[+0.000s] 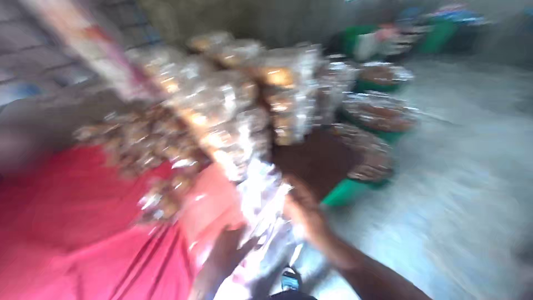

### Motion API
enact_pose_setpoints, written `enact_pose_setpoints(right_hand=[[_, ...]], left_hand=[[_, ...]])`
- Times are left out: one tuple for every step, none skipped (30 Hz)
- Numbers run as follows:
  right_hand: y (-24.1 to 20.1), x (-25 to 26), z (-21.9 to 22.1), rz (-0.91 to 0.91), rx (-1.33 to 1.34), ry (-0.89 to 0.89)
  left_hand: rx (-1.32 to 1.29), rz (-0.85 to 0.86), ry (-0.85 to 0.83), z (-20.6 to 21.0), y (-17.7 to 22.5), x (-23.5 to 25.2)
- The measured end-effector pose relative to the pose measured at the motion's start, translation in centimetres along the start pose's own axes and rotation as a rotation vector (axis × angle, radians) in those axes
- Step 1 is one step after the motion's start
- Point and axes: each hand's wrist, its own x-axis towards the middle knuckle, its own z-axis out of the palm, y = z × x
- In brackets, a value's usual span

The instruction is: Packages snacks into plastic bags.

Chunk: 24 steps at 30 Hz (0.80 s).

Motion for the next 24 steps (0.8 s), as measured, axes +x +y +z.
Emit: enact_pose_setpoints(right_hand=[[0.3, 0.8, -0.9, 0.026, -0.039, 0.014], [1.0, 1.7, -1.5, 0.072, -0.069, 0.025], [2.0, 2.4, -1.8, 0.143, -0.068, 0.035], [3.3, 2.9, -1.6, 0.230, -0.048, 0.056], [4.8, 2.9, -0.9, 0.345, -0.041, 0.106], [6.2, 2.4, 0.5, 0.470, -0.084, 0.157], [7.3, 1.3, 2.6, 0.590, -0.148, 0.169], [8.1, -0.1, 5.1, 0.712, -0.159, 0.113], [9.3, -1.7, 8.1, 0.793, -0.126, 0.046], [10.5, -3.5, 11.4, 0.839, -0.086, 0.000], [11.4, -5.3, 15.0, 0.874, -0.069, -0.042], [12.0, -6.9, 18.6, 0.907, -0.048, -0.080], [12.5, -8.3, 22.1, 0.941, -0.004, -0.125], [12.6, -9.4, 25.2, 0.975, 0.055, -0.182], [12.6, -10.3, 28.0, 1.019, 0.123, -0.260], [12.6, -10.9, 30.4, 1.056, 0.161, -0.343], [13.4, -11.5, 32.3, 1.052, 0.160, -0.423], [14.8, -11.6, 33.7, 1.019, 0.110, -0.488], [16.6, -11.4, 34.8, 0.955, 0.017, -0.520], [18.3, -10.8, 35.1, 0.885, -0.082, -0.564], [19.9, -9.9, 35.1, 0.823, -0.166, -0.622], [21.1, -9.0, 35.0, 0.771, -0.211, -0.698], [21.7, -7.9, 35.0, 0.721, -0.226, -0.810], [21.9, -6.5, 35.0, 0.631, -0.253, -0.933]], left_hand=[[-0.139, -0.081, -0.162, 0.3, -2.0, -1.4], [-0.299, -0.127, -0.275, -0.2, -3.9, -3.3], [-0.378, -0.167, -0.329, -2.0, -5.4, -5.7], [-0.350, -0.233, -0.327, -4.8, -6.4, -8.4], [-0.230, -0.319, -0.244, -7.9, -7.2, -11.3], [-0.043, -0.415, -0.063, -11.0, -7.7, -14.3], [0.159, -0.513, 0.175, -13.6, -8.2, -16.7], [0.352, -0.601, 0.418, -15.6, -8.4, -18.2], [0.490, -0.621, 0.652, -16.9, -8.4, -18.9], [0.576, -0.581, 0.828, -17.4, -8.3, -19.1], [0.617, -0.526, 0.913, -16.8, -7.9, -18.7], [0.590, -0.486, 0.884, -15.3, -7.8, -18.0], [0.444, -0.481, 0.744, -13.2, -8.3, -17.3], [0.252, -0.487, 0.592, -10.9, -10.0, -16.6], [0.076, -0.486, 0.533, -8.4, -12.7, -16.2], [-0.130, -0.482, 0.587, -6.3, -15.7, -16.4], [-0.368, -0.467, 0.725, -4.9, -18.4, -17.3], [-0.664, -0.471, 0.885, -4.9, -20.3, -18.6], [-0.964, -0.475, 1.064, -6.4, -21.6, -19.9], [-1.189, -0.474, 1.222, -8.8, -22.6, -21.3], [-1.280, -0.471, 1.340, -11.9, -23.6, -22.8], [-1.232, -0.431, 1.400, -15.2, -24.5, -24.1], [-1.059, -0.370, 1.410, -18.5, -25.6, -25.0], [-0.759, -0.325, 1.383, -21.6, -27.0, -25.4]])
